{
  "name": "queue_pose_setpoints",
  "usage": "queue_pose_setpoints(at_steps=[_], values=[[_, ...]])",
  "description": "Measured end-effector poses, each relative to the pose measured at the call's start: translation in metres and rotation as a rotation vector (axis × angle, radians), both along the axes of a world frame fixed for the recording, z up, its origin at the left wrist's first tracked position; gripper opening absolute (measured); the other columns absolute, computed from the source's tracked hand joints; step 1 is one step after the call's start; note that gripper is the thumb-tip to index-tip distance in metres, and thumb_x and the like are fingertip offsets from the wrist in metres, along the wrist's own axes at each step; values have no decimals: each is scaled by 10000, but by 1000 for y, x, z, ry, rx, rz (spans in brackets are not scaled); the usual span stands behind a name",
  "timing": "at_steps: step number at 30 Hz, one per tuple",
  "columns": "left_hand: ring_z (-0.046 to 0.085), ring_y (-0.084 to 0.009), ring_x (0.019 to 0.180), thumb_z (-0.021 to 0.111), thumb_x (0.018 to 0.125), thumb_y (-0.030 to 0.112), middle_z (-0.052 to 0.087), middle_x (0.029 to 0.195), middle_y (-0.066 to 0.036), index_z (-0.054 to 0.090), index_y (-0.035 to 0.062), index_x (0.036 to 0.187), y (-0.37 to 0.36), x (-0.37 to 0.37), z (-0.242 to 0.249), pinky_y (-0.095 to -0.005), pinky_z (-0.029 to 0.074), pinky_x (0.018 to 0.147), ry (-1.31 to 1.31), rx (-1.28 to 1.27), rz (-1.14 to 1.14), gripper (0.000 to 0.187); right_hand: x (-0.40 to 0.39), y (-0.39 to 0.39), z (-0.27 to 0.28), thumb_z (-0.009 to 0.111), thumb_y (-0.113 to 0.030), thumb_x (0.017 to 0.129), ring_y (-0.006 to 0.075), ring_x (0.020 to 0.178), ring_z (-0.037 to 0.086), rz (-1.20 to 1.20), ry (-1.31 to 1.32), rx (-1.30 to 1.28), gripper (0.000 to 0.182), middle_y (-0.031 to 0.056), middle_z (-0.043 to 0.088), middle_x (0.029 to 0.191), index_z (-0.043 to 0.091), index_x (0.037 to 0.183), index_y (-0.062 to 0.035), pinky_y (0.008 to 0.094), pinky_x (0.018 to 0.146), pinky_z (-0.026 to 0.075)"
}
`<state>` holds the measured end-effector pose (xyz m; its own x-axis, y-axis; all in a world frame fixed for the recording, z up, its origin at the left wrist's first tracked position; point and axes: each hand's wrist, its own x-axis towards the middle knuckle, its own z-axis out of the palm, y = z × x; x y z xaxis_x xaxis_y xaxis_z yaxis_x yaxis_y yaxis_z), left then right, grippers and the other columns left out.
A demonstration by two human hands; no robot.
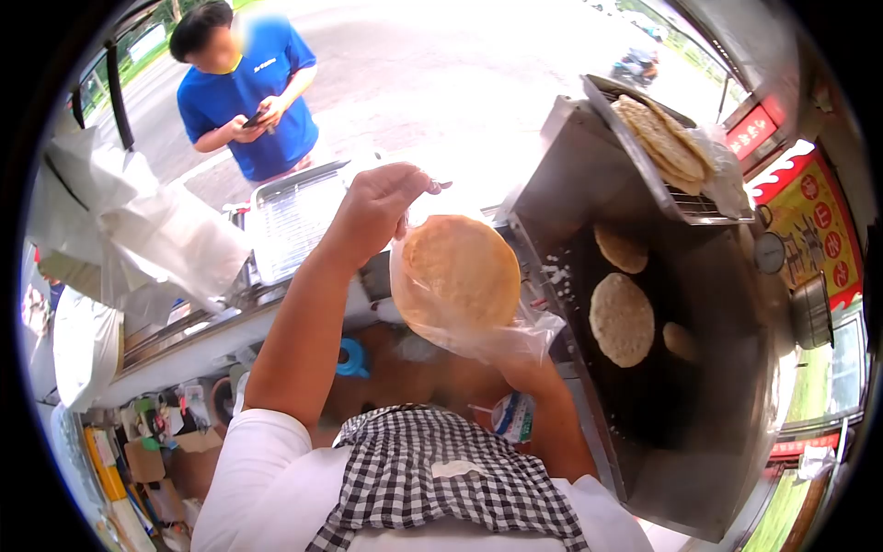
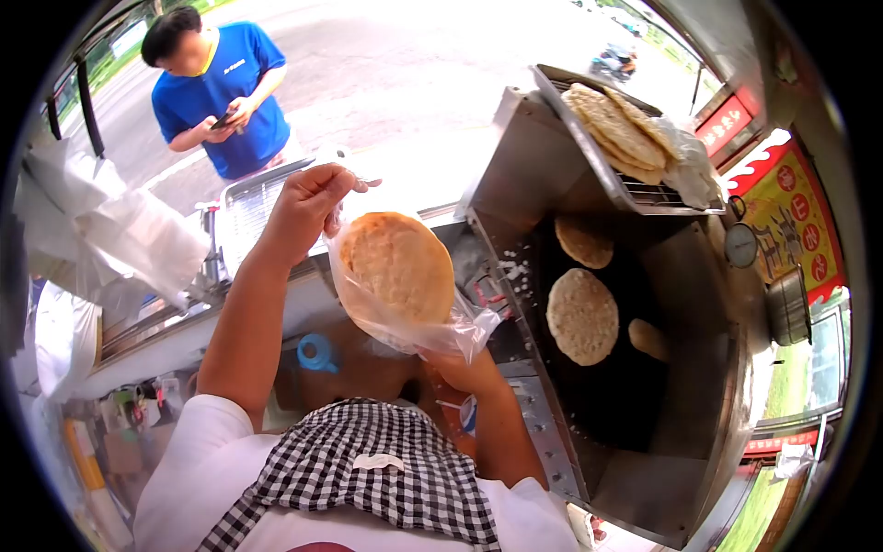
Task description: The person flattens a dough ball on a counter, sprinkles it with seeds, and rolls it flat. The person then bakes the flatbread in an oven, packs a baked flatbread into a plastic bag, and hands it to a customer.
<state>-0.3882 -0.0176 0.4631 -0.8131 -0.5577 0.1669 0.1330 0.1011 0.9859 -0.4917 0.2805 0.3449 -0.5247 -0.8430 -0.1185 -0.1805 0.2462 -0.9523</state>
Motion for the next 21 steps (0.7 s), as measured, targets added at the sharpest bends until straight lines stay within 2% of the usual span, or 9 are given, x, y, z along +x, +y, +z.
queue_pose_setpoints(at_steps=[2, 5, 6, 9, 10, 13, 17, 18, 21], values=[[534, -60, 547, 615, 1065, 250, 702, 827, -17, 759, 26, 1043, -6, 24, -5, -244, 463, 504, -12, -71, 11, 266, 15, -13, -1, 777, -157, 935, 167, 902, 686, 30, -230, 94, 341, 71, 748, 979, 691, 1215, 17, 341, 847, 555], [536, -64, 549, 619, 1068, 244, 684, 837, -6, 749, 23, 1036, -6, 54, -12, -245, 462, 504, -43, -182, 32, 259, 32, -36, -4, 735, -278, 986, 148, 949, 674, 69, -222, 20, 427, 79, 750, 1042, 676, 1256, 48, 305, 827, 543], [520, -17, 599, 607, 1082, 185, 728, 1073, -3, 715, 65, 1002, -10, 64, -18, -185, 445, 524, -93, -238, 19, 180, 39, -44, -12, 712, -342, 1006, 141, 957, 667, -13, -226, 55, 478, 72, 741, 1063, 655, 1278, 47, 299, 830, 540], [526, -19, 625, 616, 1078, 194, 679, 1072, 1, 718, 44, 1034, -15, 92, -32, -189, 443, 524, -15, -192, 26, 186, 59, -69, -29, 698, -320, 1026, 120, 945, 676, -144, -432, -21, 399, 51, 719, 1023, 669, 1249, 9, 279, 800, 547], [538, -25, 656, 626, 1073, 194, 625, 1063, -2, 727, 27, 1047, -17, 101, -32, -191, 443, 528, -23, -190, 34, 196, 58, -76, -48, 702, -293, 1025, 131, 1002, 673, -125, -417, 36, 446, 55, 701, 1101, 610, 1341, 8, 275, 828, 545], [543, -27, 674, 634, 1067, 181, 586, 1037, 0, 738, 21, 1029, -28, 121, -55, -189, 436, 519, 10, -259, 74, 194, 85, -111, -55, 786, -246, 960, 147, 936, 675, -102, -291, -217, 673, 111, 666, 1190, 459, 1475, 40, 288, 845, 552], [585, -100, 832, 661, 1049, 144, 578, 983, -30, 726, -11, 1044, -47, 149, -71, -248, 492, 733, -18, -400, 125, 168, 107, -162, -55, 824, -189, 912, 174, 938, 689, -110, -99, -193, 900, 190, 584, 1343, 279, 1611, -29, 306, 810, 570], [583, -126, 905, 672, 1041, 137, 591, 988, -43, 717, -28, 1047, -50, 158, -66, -279, 482, 817, -84, -366, 127, 171, 114, -174, -47, 810, -168, 912, 165, 897, 694, -112, -36, -218, 765, 158, 662, 1198, 411, 1549, -29, 314, 787, 570], [590, -134, 902, 669, 1040, 129, 609, 988, -51, 716, -26, 1042, -66, 173, -70, -283, 487, 803, -67, -426, 177, 161, 106, -213, -64, 774, -134, 926, 154, 834, 691, 33, 170, -144, 556, 103, 707, 976, 561, 1425, -15, 315, 778, 563]])
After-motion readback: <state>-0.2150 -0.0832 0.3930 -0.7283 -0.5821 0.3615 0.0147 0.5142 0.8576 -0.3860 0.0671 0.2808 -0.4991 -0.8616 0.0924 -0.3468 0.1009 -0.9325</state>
